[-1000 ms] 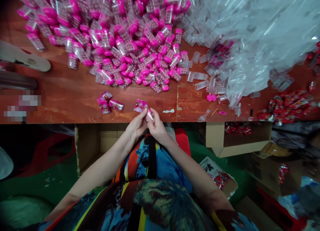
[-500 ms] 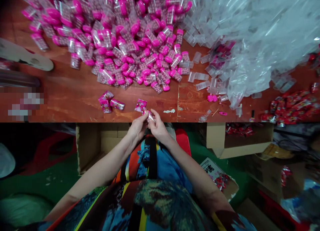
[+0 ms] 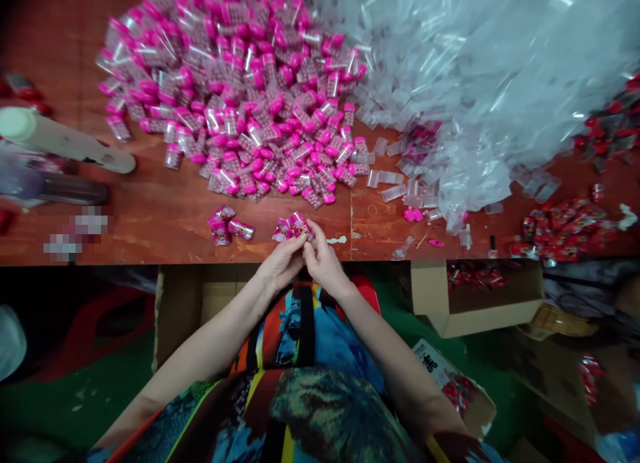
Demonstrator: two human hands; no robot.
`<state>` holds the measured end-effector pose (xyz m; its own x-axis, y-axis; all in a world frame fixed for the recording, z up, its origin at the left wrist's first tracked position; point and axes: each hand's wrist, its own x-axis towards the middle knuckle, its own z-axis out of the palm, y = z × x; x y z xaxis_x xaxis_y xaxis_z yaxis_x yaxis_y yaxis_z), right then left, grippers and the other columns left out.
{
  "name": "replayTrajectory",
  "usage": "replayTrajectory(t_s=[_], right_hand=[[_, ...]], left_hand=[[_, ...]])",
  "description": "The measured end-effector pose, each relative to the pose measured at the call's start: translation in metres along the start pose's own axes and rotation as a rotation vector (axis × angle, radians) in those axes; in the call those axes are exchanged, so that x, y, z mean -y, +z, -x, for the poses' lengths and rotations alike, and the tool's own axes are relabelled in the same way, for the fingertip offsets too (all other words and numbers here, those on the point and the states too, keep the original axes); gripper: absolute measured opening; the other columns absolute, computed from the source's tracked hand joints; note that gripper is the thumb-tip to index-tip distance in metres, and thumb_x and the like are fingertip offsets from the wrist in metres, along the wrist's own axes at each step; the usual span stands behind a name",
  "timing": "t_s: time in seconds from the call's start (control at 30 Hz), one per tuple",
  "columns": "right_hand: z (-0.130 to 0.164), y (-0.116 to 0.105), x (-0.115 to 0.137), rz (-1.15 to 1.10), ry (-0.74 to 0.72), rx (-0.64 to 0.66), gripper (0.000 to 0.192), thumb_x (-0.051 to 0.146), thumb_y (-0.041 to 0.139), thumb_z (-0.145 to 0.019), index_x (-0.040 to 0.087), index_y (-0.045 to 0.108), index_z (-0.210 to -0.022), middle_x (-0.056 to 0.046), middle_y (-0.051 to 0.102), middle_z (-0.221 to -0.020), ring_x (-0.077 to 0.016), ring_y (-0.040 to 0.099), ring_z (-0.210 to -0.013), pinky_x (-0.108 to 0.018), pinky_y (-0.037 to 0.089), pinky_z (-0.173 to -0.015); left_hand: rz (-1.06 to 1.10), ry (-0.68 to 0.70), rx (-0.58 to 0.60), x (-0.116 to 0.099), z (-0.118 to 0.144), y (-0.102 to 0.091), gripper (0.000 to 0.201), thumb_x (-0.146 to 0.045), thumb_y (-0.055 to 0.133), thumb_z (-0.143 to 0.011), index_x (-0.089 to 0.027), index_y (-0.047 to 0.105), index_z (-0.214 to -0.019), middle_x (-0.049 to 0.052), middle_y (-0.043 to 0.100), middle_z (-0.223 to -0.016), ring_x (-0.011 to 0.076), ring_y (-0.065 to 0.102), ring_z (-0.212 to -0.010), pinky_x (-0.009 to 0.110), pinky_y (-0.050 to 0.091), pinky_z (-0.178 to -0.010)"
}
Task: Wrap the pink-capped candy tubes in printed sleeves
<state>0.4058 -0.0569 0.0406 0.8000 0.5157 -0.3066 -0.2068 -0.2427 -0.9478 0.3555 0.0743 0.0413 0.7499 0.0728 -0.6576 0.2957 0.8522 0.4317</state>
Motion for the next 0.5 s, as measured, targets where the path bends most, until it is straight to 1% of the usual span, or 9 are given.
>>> replayTrajectory(t_s=[0.03,0.07,0.1,0.17,0.23,0.27,0.4,0.47,0.5], right_hand=[[-0.004,0.001,0.006,0.002,-0.034,-0.022,0.070,0.052,0.079,-0.102,0.028,0.064,-0.166,-0.001,0.072,-0.097,-0.0221,0.072,-0.088,-0.036,0.064,-0.081],[-0.007,0.000,0.012,-0.028,-0.047,-0.017,0.071,0.052,0.079,-0.102,0.027,0.063,-0.166,0.000,0.072,-0.093,-0.0213,0.071,-0.084,-0.035,0.063,-0.077],[-0.010,-0.001,0.018,-0.079,-0.042,0.012,0.074,0.053,0.080,-0.101,0.026,0.061,-0.167,0.002,0.070,-0.088,-0.0195,0.067,-0.076,-0.032,0.060,-0.069],[-0.015,-0.005,0.027,-0.184,0.006,0.117,0.082,0.056,0.082,-0.101,0.024,0.054,-0.171,0.005,0.068,-0.079,-0.0144,0.053,-0.056,-0.026,0.046,-0.052],[-0.019,-0.009,0.034,-0.272,0.056,0.200,0.086,0.058,0.083,-0.101,0.026,0.047,-0.172,0.008,0.070,-0.076,-0.0108,0.040,-0.045,-0.023,0.035,-0.043],[-0.021,-0.010,0.036,-0.311,0.073,0.212,0.087,0.059,0.083,-0.101,0.027,0.045,-0.172,0.008,0.071,-0.076,-0.0100,0.037,-0.042,-0.023,0.033,-0.042],[-0.029,0.000,0.034,-0.389,0.154,0.166,0.089,0.067,0.086,-0.095,0.029,0.044,-0.163,0.008,0.073,-0.074,-0.0108,0.037,-0.039,-0.023,0.033,-0.041],[-0.031,0.010,0.027,-0.359,0.214,0.151,0.083,0.069,0.083,-0.096,0.030,0.047,-0.159,0.007,0.072,-0.072,-0.0118,0.037,-0.041,-0.023,0.033,-0.042],[-0.031,0.015,0.022,-0.312,0.248,0.143,0.076,0.069,0.078,-0.100,0.030,0.049,-0.158,0.007,0.072,-0.073,-0.0125,0.038,-0.042,-0.024,0.035,-0.043]], left_hand=[[-0.005,0.018,0.006,-0.003,-0.001,0.004,0.035,-0.038,0.100,-0.095,-0.023,0.076,-0.075,0.003,0.068,-0.072,0.0187,0.062,-0.071,0.036,0.060,-0.077],[-0.009,0.040,0.016,-0.008,-0.002,0.007,0.038,-0.040,0.099,-0.096,-0.023,0.075,-0.073,0.002,0.067,-0.071,0.0182,0.061,-0.070,0.035,0.059,-0.074],[-0.013,0.065,0.029,-0.013,-0.003,0.009,0.040,-0.041,0.100,-0.096,-0.023,0.073,-0.072,0.002,0.066,-0.071,0.0171,0.059,-0.068,0.033,0.058,-0.071],[-0.023,0.109,0.059,-0.024,-0.003,0.012,0.043,-0.045,0.100,-0.095,-0.021,0.073,-0.072,0.002,0.066,-0.072,0.0147,0.057,-0.065,0.030,0.055,-0.067],[-0.038,0.131,0.092,-0.032,-0.001,0.013,0.046,-0.050,0.100,-0.093,-0.019,0.074,-0.072,0.002,0.065,-0.071,0.0152,0.058,-0.064,0.031,0.056,-0.066],[-0.056,0.132,0.113,-0.035,0.000,0.013,0.049,-0.054,0.099,-0.093,-0.019,0.073,-0.071,0.003,0.064,-0.069,0.0168,0.060,-0.064,0.033,0.058,-0.067],[-0.183,0.133,0.187,-0.034,0.006,0.009,0.068,-0.072,0.095,-0.089,-0.023,0.061,-0.058,0.005,0.060,-0.066,0.0242,0.066,-0.069,0.040,0.062,-0.071],[-0.230,0.128,0.161,-0.031,0.007,0.002,0.071,-0.076,0.094,-0.087,-0.024,0.058,-0.056,0.004,0.058,-0.064,0.0245,0.066,-0.068,0.041,0.061,-0.071],[-0.242,0.123,0.125,-0.031,0.006,-0.004,0.069,-0.076,0.095,-0.086,-0.023,0.060,-0.059,0.004,0.057,-0.064,0.0244,0.066,-0.068,0.040,0.060,-0.072]])
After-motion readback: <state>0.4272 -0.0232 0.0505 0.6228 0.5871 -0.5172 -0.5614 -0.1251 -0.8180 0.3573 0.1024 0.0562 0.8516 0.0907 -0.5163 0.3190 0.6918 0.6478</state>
